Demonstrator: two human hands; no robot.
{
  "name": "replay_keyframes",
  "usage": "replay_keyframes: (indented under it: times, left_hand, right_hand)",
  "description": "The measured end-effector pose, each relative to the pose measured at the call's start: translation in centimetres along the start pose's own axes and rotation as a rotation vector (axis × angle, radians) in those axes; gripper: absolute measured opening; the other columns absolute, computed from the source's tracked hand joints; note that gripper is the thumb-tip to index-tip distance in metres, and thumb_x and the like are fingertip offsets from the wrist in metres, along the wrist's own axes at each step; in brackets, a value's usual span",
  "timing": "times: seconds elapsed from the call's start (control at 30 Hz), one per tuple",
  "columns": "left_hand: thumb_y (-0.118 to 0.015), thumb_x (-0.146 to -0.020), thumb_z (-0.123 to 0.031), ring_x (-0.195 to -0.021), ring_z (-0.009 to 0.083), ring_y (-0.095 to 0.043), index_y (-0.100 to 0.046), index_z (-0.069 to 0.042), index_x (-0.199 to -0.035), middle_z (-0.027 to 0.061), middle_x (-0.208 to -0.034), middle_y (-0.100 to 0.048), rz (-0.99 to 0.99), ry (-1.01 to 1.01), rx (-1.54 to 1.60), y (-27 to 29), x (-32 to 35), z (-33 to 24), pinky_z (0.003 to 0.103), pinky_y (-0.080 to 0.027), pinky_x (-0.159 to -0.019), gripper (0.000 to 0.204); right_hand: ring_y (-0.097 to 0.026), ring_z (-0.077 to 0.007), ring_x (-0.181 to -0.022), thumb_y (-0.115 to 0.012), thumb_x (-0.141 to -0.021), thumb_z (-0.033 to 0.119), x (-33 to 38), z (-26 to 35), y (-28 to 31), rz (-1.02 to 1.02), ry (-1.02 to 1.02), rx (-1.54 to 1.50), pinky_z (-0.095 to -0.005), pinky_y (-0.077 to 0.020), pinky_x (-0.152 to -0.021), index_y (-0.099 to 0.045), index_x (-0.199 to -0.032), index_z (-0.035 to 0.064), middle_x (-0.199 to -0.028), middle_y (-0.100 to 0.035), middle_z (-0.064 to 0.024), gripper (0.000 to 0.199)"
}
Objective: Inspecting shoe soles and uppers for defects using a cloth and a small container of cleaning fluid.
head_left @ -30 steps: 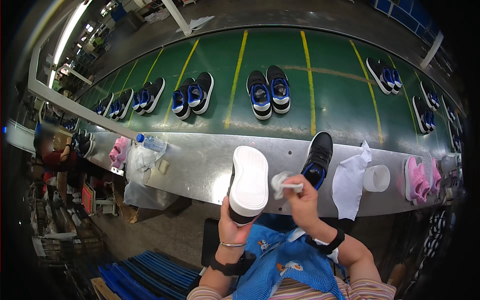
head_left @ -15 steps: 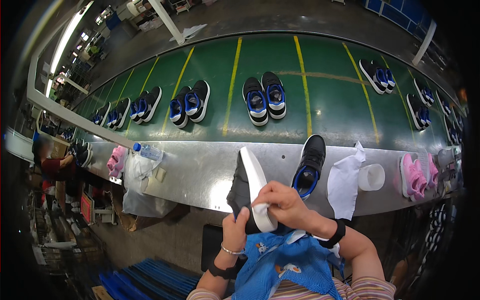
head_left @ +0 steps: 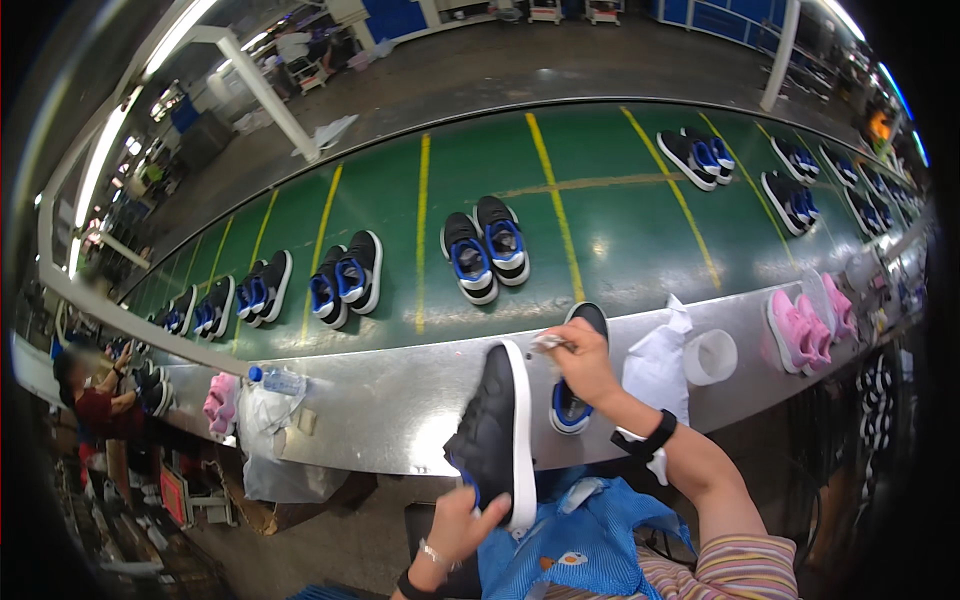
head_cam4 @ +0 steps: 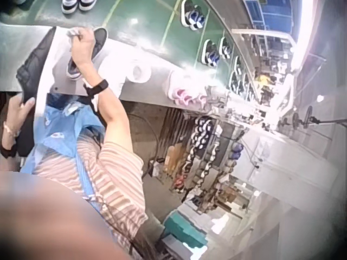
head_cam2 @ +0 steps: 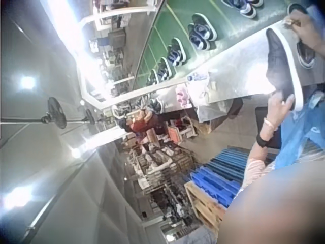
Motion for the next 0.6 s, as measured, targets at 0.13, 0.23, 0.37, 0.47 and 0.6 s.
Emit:
replay_keyframes:
  times: [0.13,0.23,0.37,0.47,0.6]
  left_hand:
    - [-0.063,-0.071,-0.029,-0.057,0.0328,-0.051,-0.046,-0.003,-0.057,0.0148,-0.057,-0.05,-0.097,-0.286,-0.448,-4.4,-8.4,-0.1,0.041,-0.038,-0.051,0.034]
    - [-0.06,-0.074,-0.036,-0.07,0.0304,-0.058,-0.046,-0.003,-0.084,0.012,-0.072,-0.06,0.153,-0.159,-0.623,-9.6,-12.1,4.1,0.045,-0.035,-0.075,0.037]
    - [-0.058,-0.071,-0.048,-0.088,0.0306,-0.058,-0.033,-0.012,-0.12,0.014,-0.09,-0.06,0.341,-0.244,-0.542,-10.5,-10.3,1.6,0.06,-0.015,-0.092,0.066]
    - [-0.062,-0.065,-0.05,-0.088,0.0296,-0.056,-0.041,-0.023,-0.117,0.0123,-0.09,-0.057,0.397,-0.309,-0.743,-13.0,-9.9,0.0,0.063,-0.014,-0.09,0.062]
    - [-0.063,-0.059,-0.053,-0.096,0.0239,-0.05,-0.055,-0.028,-0.1,0.0088,-0.093,-0.053,0.446,-0.533,-0.802,-13.9,-13.7,-2.6,0.063,-0.016,-0.089,0.049]
  right_hand:
    - [-0.048,-0.0132,-0.062,-0.063,-0.072,0.008,5.0,0.5,8.8,-0.12,-0.146,0.162,-0.0238,-0.0386,-0.058,-0.063,-0.083,0.0037,-0.069,-0.05,-0.0056,0.012]
    - [-0.048,-0.0126,-0.06,-0.065,-0.071,0.009,10.2,-1.0,12.6,-0.15,-0.229,0.173,-0.0246,-0.0377,-0.055,-0.063,-0.083,0.0035,-0.066,-0.05,-0.0054,0.014]
    - [-0.05,-0.0112,-0.062,-0.064,-0.073,0.009,15.6,-1.0,16.4,-0.229,-0.334,0.145,-0.0245,-0.0387,-0.053,-0.062,-0.082,0.0003,-0.071,-0.056,-0.0049,0.012]
    - [-0.054,-0.0126,-0.071,-0.06,-0.077,0.006,19.3,-3.7,17.8,-0.382,-0.613,-0.574,-0.0253,-0.0439,-0.062,-0.059,-0.089,-0.0029,-0.083,-0.059,-0.0066,0.014]
    - [-0.057,-0.0177,-0.084,-0.052,-0.081,0.002,19.7,-2.8,18.9,-0.466,-0.588,-1.033,-0.03,-0.0456,-0.077,-0.052,-0.101,-0.0057,-0.093,-0.058,-0.01,0.021]
Point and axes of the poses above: each hand's wrist, its own x-axis away from the middle knuckle, its own y-axis out of the back of the hand, z = x × y, the point moved 6 cm from there along -x, towards the middle knuckle
